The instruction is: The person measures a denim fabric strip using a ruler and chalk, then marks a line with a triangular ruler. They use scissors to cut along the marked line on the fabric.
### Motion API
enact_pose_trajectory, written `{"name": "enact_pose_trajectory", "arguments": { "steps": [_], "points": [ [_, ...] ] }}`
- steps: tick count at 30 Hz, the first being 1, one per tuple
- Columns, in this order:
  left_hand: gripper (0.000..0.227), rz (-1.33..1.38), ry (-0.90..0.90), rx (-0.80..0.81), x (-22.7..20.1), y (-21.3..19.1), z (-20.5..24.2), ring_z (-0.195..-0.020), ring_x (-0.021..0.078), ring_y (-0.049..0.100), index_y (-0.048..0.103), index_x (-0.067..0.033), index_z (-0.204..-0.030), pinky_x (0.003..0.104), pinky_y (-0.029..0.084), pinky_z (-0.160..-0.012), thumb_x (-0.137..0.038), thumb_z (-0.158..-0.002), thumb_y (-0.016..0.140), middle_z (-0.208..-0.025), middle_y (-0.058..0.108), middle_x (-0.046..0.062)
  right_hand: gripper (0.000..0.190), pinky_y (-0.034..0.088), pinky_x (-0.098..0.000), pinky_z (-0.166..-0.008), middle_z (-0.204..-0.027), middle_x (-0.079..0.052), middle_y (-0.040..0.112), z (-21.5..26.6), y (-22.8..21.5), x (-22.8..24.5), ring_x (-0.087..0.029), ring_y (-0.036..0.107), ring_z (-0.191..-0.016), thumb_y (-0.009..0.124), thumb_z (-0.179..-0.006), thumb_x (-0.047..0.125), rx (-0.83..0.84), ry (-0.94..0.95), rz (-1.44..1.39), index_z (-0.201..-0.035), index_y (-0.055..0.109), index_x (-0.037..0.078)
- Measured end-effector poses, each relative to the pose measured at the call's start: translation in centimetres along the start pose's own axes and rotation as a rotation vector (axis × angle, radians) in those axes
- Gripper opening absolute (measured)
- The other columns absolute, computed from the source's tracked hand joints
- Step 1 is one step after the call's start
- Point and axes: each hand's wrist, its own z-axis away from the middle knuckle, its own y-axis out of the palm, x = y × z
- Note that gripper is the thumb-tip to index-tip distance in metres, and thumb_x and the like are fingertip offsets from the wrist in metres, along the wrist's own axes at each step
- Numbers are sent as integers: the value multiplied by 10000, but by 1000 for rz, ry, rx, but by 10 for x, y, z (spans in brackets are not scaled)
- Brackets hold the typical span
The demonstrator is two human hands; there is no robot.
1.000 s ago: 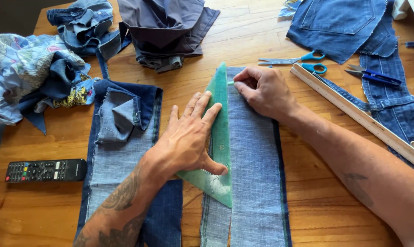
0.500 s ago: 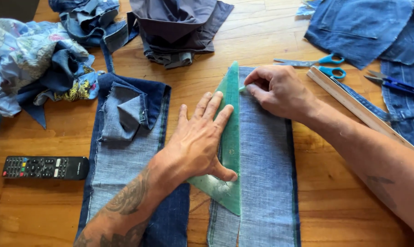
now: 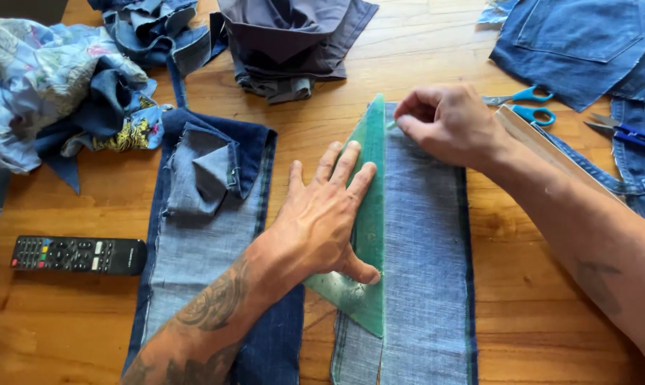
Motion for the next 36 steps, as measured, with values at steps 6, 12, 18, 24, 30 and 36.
{"name": "enact_pose_trajectory", "arguments": {
  "steps": [6, 12, 18, 24, 30, 36],
  "points": [
    [1891, 34, -5, 28, -2, -6, -2, -1796, 366, -25, 205, -171, -1848, 897, 164, -1274, -990, -424, 1141, -1967, 33, 145, 143, 566, -367, -698, -859, -39, 829, -26, 4, -15, -156, 731, -749, 769, -1055, 161, -51, -76, 70, -1086, 896, 101],
    [1861, 56, 15, 13, -2, -13, -3, -1795, 368, -5, 238, -167, -1833, 899, 166, -1275, -960, -418, 1152, -1958, 74, 145, 120, 587, -404, -726, -950, -95, 862, -12, 7, -17, -214, 778, -821, 825, -1085, 173, -227, -137, 68, -1081, 872, 63],
    [1832, 49, 0, 53, -5, -22, -4, -1798, 364, 11, 242, -179, -1833, 908, 194, -1274, -955, -433, 1134, -1963, 60, 129, 108, 600, -428, -893, -1063, -140, 861, 30, 8, -2, -291, 792, -955, 854, -1027, 102, -108, -269, 78, -1114, 870, 40],
    [1818, 68, 0, 24, -2, -21, 1, -1795, 382, 61, 269, -160, -1818, 926, 225, -1250, -916, -426, 1161, -1955, 111, 128, 117, 575, -396, -805, -929, -58, 864, -29, 9, -31, -198, 782, -837, 811, -1022, 154, -142, -228, 142, -1079, 908, 120],
    [1849, 78, 13, -4, 4, -10, 1, -1801, 350, 16, 262, -182, -1836, 883, 185, -1280, -956, -402, 1136, -1963, 102, 132, 110, 571, -417, -762, -962, -85, 850, -29, 10, -23, -228, 762, -839, 838, -1085, 155, -310, -255, 102, -1100, 889, 58],
    [1864, 102, 12, -74, 40, 4, 17, -1799, 384, 46, 298, -175, -1818, 684, 139, -1374, -902, -370, 1219, -1955, 128, 157, 40, 550, -465, -864, -1039, -131, 817, 50, -2, -12, -306, 728, -940, 816, -1086, 26, -309, -334, 186, -1126, 814, 18]
  ]
}}
